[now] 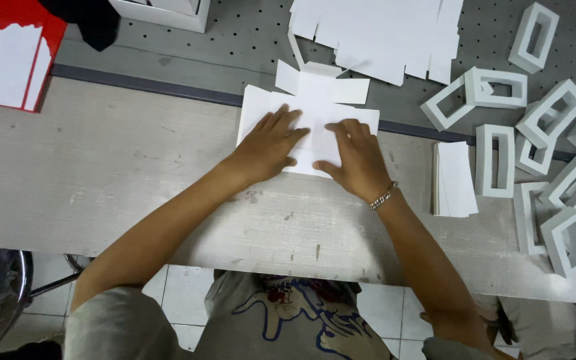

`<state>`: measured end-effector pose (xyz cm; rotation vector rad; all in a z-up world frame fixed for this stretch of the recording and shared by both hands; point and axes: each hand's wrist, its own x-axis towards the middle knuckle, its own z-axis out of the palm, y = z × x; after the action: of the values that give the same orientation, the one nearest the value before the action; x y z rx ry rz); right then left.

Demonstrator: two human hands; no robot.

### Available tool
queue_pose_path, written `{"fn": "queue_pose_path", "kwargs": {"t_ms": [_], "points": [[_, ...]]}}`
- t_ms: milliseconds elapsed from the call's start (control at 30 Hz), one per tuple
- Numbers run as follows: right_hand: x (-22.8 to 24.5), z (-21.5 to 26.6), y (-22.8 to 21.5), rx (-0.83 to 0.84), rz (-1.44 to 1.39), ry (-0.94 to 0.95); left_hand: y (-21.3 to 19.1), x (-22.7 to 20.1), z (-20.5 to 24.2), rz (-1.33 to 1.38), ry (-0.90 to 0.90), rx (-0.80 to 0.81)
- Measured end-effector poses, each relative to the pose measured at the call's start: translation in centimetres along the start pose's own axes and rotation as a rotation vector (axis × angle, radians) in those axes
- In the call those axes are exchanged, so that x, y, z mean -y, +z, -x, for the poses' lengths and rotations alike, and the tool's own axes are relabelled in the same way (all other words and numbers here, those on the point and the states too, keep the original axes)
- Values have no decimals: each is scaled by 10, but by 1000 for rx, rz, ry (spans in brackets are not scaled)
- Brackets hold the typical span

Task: The person assembles white cardboard boxes by hand on a table. They fold the flat cardboard pieces along pre-scored lines, tuck the flaps into slots, and form the rectangular box shape. The person repeats this process for multiple boxes, stacking the finished ones on the table.

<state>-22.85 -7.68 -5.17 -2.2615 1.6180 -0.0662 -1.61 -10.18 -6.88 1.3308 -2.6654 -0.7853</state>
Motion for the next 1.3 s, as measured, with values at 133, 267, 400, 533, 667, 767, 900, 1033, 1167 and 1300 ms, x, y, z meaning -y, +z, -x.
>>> {"fn": "queue_pose_path", "kwargs": {"t_ms": [133, 267, 400, 533, 667, 767, 900, 1033, 1167, 1300], "points": [[-21, 7, 50, -97, 135, -324, 26, 18, 9, 68, 121, -9], [17, 8, 33, 182, 138, -200, 33, 12, 17, -119, 163, -97], [47, -4, 31, 268, 147, -144, 31, 12, 16, -20, 135, -132], [67, -16, 31, 253, 173, -149, 39, 16, 14, 16, 155, -194], [43, -16, 49, 106, -40, -303, 34, 13, 22, 275, 151, -302], [9, -4, 47, 29, -286, -358, 42, 19, 30, 320, 206, -352], [-32, 31, 22, -50, -107, -209, 60, 38, 45, 149, 285, -486], [-30, 53, 39, -228, -154, -384, 65, 46, 42, -183, 347, -792], [15, 51, 71, -580, 42, -598, 50, 50, 38, -369, 339, -976], [62, 35, 97, -669, 165, -486, 80, 58, 45, -403, 342, -796]]}}
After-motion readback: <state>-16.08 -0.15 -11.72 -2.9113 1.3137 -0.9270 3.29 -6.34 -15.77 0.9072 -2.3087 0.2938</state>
